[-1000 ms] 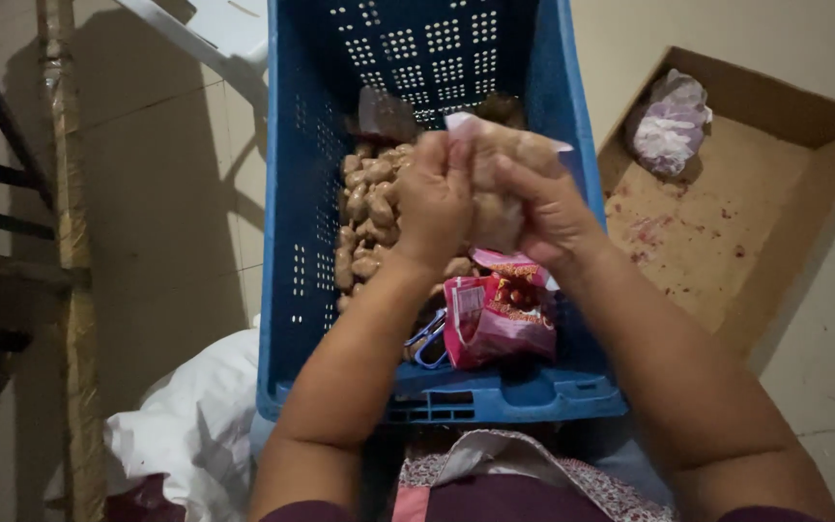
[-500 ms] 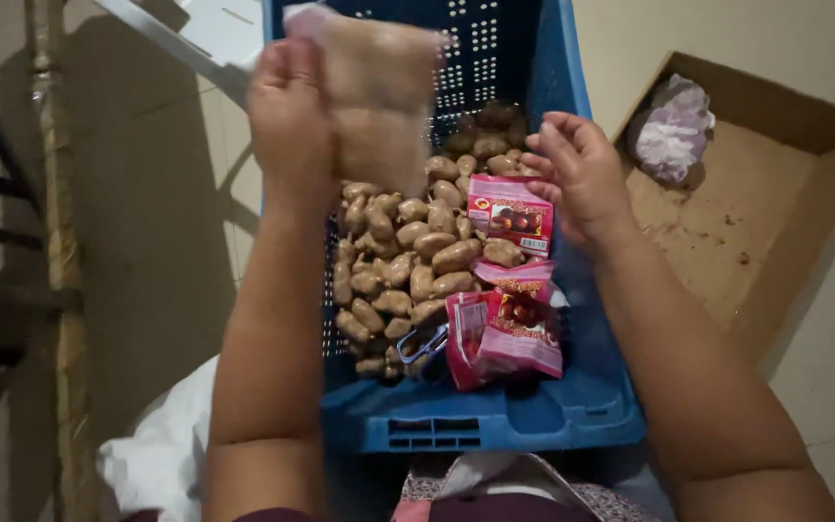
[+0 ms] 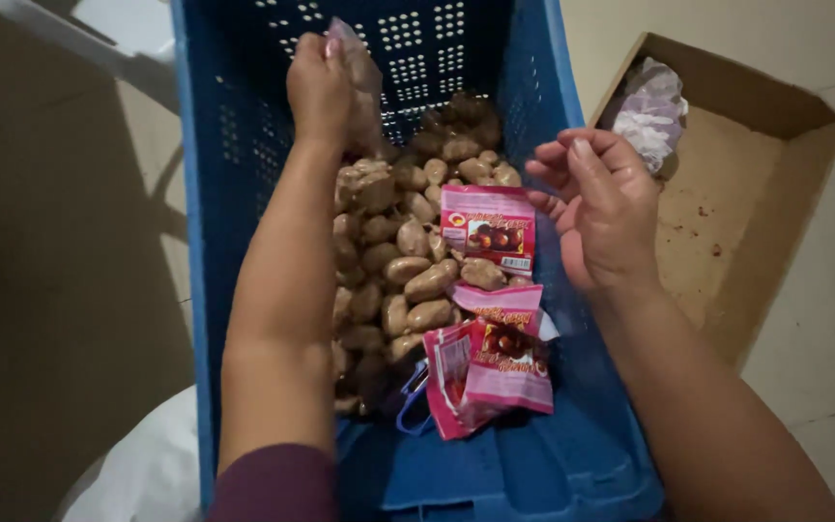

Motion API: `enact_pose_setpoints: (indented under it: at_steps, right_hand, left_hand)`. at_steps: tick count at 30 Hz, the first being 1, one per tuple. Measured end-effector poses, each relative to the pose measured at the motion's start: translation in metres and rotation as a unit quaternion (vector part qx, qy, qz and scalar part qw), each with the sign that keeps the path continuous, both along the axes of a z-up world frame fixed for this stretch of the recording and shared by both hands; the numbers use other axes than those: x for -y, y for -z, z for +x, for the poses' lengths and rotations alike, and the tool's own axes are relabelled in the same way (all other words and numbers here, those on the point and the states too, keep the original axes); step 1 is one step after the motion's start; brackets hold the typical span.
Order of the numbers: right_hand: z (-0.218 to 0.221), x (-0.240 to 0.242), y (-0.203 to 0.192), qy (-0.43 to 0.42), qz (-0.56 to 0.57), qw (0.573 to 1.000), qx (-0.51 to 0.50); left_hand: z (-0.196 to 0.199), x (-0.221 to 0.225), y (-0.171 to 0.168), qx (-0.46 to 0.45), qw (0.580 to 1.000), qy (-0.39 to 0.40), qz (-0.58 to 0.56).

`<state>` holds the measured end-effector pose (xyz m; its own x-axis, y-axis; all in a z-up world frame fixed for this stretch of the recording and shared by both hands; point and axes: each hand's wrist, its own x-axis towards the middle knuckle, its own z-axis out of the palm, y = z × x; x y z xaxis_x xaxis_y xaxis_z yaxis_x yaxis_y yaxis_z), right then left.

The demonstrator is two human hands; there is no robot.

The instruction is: Bagging ginger roots from a blue crate into individual plastic bags

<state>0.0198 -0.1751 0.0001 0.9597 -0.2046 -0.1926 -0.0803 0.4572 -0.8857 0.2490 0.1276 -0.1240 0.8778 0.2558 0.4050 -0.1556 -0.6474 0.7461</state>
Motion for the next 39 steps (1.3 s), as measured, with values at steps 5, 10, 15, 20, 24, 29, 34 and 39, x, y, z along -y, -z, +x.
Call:
enact_pose_setpoints:
  at_steps: [5, 10, 15, 20, 24, 29, 34, 39]
  right_hand:
    - [0.000, -0.001, 0.001, 0.005, 0.013, 1.000, 0.000]
    - [0.000, -0.001, -0.004, -0.005, 0.021, 1.000, -0.002]
    - [0.000, 0.000, -0.003, -0.018, 0.020, 1.000, 0.015]
    - [0.004, 0.001, 0.000, -0.027, 0.029, 0.999, 0.002]
    - [0.008, 0.001, 0.005, -0.033, 0.042, 0.999, -0.008]
    - [0.013, -0.003, 0.015, -0.039, 0.004, 0.999, -0.005]
    - [0.018, -0.006, 0.029, -0.051, -0.080, 0.994, 0.051]
    - [0.030, -0.006, 0.075, -0.163, -0.612, 0.702, 0.325]
  left_hand:
    - [0.032, -0.021, 0.062, -0.128, 0.991, -0.049, 0.010]
    - [-0.022, -0.013, 0.046, -0.334, 0.935, -0.023, 0.120]
    - [-0.016, 0.021, 0.050, -0.305, 0.916, 0.101, 0.241]
    - [-0.104, 0.105, -0.064, -0.421, 0.825, 0.294, 0.235]
    - [-0.115, 0.120, -0.032, -0.403, 0.812, 0.325, 0.270]
    - [-0.096, 0.104, 0.066, -0.370, 0.863, 0.283, 0.196]
    - [-0.130, 0.097, -0.001, -0.354, 0.883, 0.251, 0.180]
    - [-0.159, 0.085, -0.045, -0.286, 0.883, 0.321, 0.189]
